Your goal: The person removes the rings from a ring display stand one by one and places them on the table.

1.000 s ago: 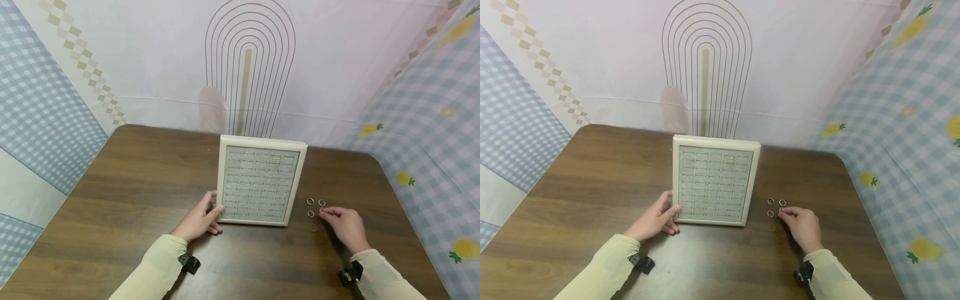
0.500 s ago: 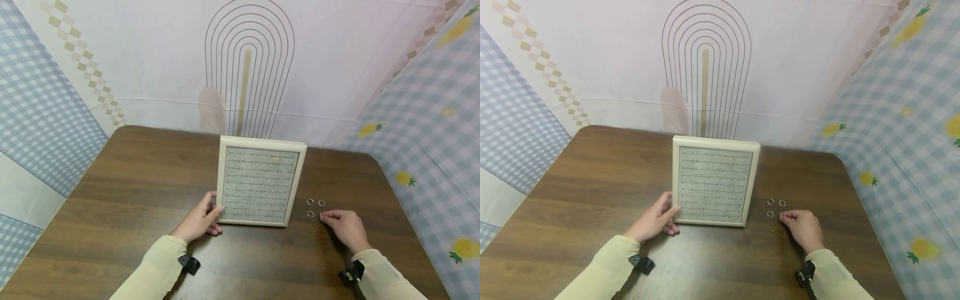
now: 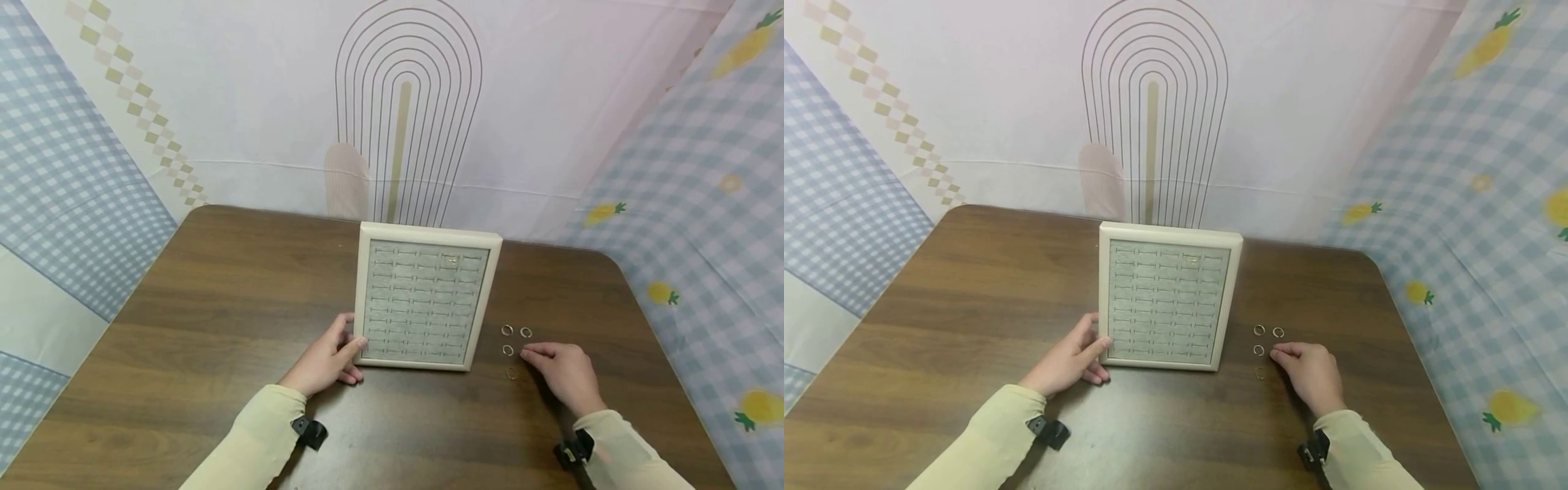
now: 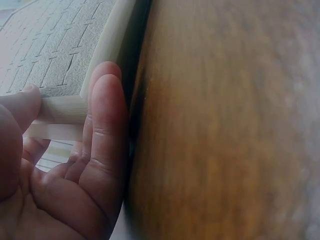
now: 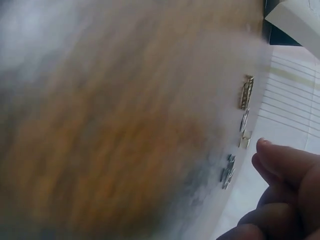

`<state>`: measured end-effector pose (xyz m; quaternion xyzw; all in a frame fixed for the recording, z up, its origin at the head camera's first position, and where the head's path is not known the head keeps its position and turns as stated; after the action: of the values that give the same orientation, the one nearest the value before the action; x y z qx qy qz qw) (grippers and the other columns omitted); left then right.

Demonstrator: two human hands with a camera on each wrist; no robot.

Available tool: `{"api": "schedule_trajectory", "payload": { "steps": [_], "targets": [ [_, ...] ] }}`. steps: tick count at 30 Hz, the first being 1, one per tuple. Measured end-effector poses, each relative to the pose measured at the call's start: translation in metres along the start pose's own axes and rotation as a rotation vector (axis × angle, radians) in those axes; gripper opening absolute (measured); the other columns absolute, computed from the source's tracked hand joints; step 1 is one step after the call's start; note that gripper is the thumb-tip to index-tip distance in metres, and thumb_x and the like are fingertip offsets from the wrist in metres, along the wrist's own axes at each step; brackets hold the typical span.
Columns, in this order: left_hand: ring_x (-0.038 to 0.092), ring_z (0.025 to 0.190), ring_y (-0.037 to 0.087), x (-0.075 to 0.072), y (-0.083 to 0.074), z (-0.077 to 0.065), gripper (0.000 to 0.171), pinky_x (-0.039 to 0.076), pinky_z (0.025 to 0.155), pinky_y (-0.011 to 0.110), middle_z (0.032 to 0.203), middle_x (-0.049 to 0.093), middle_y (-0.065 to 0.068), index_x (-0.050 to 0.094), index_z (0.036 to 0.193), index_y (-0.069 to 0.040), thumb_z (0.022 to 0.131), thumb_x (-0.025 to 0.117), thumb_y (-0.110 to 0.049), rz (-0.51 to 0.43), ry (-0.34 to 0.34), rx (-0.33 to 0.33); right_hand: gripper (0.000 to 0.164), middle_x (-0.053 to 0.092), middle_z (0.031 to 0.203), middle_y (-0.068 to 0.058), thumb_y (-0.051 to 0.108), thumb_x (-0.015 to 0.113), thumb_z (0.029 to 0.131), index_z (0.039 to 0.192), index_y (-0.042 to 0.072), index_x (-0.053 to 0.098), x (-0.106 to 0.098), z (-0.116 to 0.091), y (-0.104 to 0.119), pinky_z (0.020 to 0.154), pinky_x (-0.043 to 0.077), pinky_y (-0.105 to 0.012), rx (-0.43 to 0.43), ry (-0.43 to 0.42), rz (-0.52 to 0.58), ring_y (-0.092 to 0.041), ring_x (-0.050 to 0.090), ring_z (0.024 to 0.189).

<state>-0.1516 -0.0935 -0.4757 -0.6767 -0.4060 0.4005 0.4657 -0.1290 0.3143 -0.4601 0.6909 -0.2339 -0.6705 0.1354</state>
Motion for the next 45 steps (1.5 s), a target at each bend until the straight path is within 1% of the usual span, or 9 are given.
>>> {"api": "schedule_trajectory", "payload": {
  "steps": [5, 9, 12, 16, 24, 30, 36, 39, 45],
  "targets": [
    [0.068, 0.063, 0.023, 0.0, 0.0, 0.0, 0.051, 0.062, 0.058, 0.038, 0.111, 0.06, 0.018, 0.033, 0.149, -0.016, 0.104, 0.058, -0.021, -0.006, 0.002, 0.002, 0.028, 0.075, 0.109, -0.01, 0.04, 0.073, 0.093, 0.105, 0.017, 0.081, -0.001, -0.001, 0.011, 0.09, 0.052, -0.057, -0.019, -0.035, 0.04, -0.036, 0.067, 0.109],
    [0.068, 0.063, 0.023, 0.0, 0.0, 0.0, 0.05, 0.062, 0.057, 0.038, 0.11, 0.061, 0.017, 0.034, 0.148, -0.017, 0.104, 0.058, -0.021, -0.006, 0.003, 0.006, 0.026, 0.075, 0.107, -0.009, 0.038, 0.074, 0.092, 0.105, 0.016, 0.081, -0.003, -0.002, 0.023, 0.087, 0.055, -0.051, -0.047, -0.097, 0.073, -0.031, 0.069, 0.105],
    [0.068, 0.062, 0.023, 0.0, 0.0, 0.0, 0.05, 0.062, 0.057, 0.038, 0.11, 0.061, 0.017, 0.034, 0.148, -0.017, 0.104, 0.058, -0.021, -0.008, 0.005, 0.009, 0.026, 0.076, 0.103, -0.007, 0.036, 0.076, 0.091, 0.106, 0.015, 0.08, -0.005, -0.001, 0.033, 0.073, 0.057, -0.037, -0.071, -0.147, 0.106, -0.023, 0.071, 0.089],
    [0.068, 0.062, 0.024, 0.0, 0.0, 0.0, 0.05, 0.062, 0.057, 0.038, 0.109, 0.061, 0.017, 0.034, 0.148, -0.017, 0.104, 0.057, -0.021, -0.012, 0.009, 0.009, 0.028, 0.077, 0.096, -0.005, 0.035, 0.077, 0.09, 0.109, 0.013, 0.079, -0.008, -0.001, 0.048, 0.054, 0.048, -0.024, -0.09, -0.178, 0.157, -0.01, 0.062, 0.068],
    [0.068, 0.063, 0.023, 0.0, 0.0, -0.001, 0.049, 0.062, 0.057, 0.038, 0.108, 0.06, 0.017, 0.034, 0.148, -0.018, 0.105, 0.057, -0.021, -0.017, 0.015, 0.008, 0.026, 0.076, 0.094, -0.004, 0.032, 0.078, 0.09, 0.109, 0.015, 0.079, -0.011, 0.0, 0.077, 0.05, 0.045, -0.023, -0.129, -0.221, 0.209, -0.01, 0.059, 0.067],
    [0.068, 0.063, 0.024, 0.0, -0.001, -0.001, 0.048, 0.062, 0.057, 0.038, 0.109, 0.06, 0.017, 0.035, 0.147, -0.019, 0.105, 0.057, -0.021, -0.017, 0.014, 0.011, 0.023, 0.072, 0.076, -0.002, 0.03, 0.079, 0.089, 0.107, 0.015, 0.08, -0.013, 0.006, 0.097, 0.046, 0.045, -0.024, -0.163, -0.259, 0.249, -0.012, 0.058, 0.06],
    [0.068, 0.063, 0.024, 0.0, -0.001, 0.0, 0.049, 0.062, 0.057, 0.038, 0.111, 0.061, 0.017, 0.035, 0.148, -0.018, 0.104, 0.057, -0.022, -0.016, 0.015, 0.009, 0.018, 0.063, 0.064, -0.004, 0.024, 0.082, 0.087, 0.101, 0.014, 0.08, -0.018, 0.01, 0.113, 0.043, 0.041, -0.021, -0.197, -0.34, 0.309, -0.013, 0.056, 0.051],
    [0.068, 0.063, 0.023, 0.0, -0.001, 0.0, 0.05, 0.062, 0.057, 0.038, 0.112, 0.061, 0.017, 0.035, 0.148, -0.018, 0.104, 0.058, -0.023, -0.015, 0.012, 0.003, 0.016, 0.06, 0.063, -0.003, 0.022, 0.082, 0.087, 0.101, 0.015, 0.08, -0.021, 0.011, 0.119, 0.042, 0.039, -0.021, -0.213, -0.364, 0.308, -0.012, 0.051, 0.05],
    [0.068, 0.063, 0.023, 0.0, 0.0, 0.001, 0.05, 0.062, 0.057, 0.038, 0.112, 0.06, 0.017, 0.035, 0.148, -0.018, 0.104, 0.058, -0.022, -0.016, 0.008, 0.003, 0.016, 0.061, 0.067, -0.002, 0.022, 0.082, 0.087, 0.102, 0.015, 0.08, -0.024, 0.014, 0.131, 0.042, 0.038, -0.021, -0.249, -0.356, 0.31, -0.01, 0.046, 0.051]
  ]
}}
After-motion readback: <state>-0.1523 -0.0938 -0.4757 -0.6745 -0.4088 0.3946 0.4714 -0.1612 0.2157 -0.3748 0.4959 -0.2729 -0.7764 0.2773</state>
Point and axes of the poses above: each hand's wrist, its own z-axis towards the middle knuckle, its own x-axis out of the palm, y = z × x, the point moved 1 cm from there along z, towards the middle knuckle
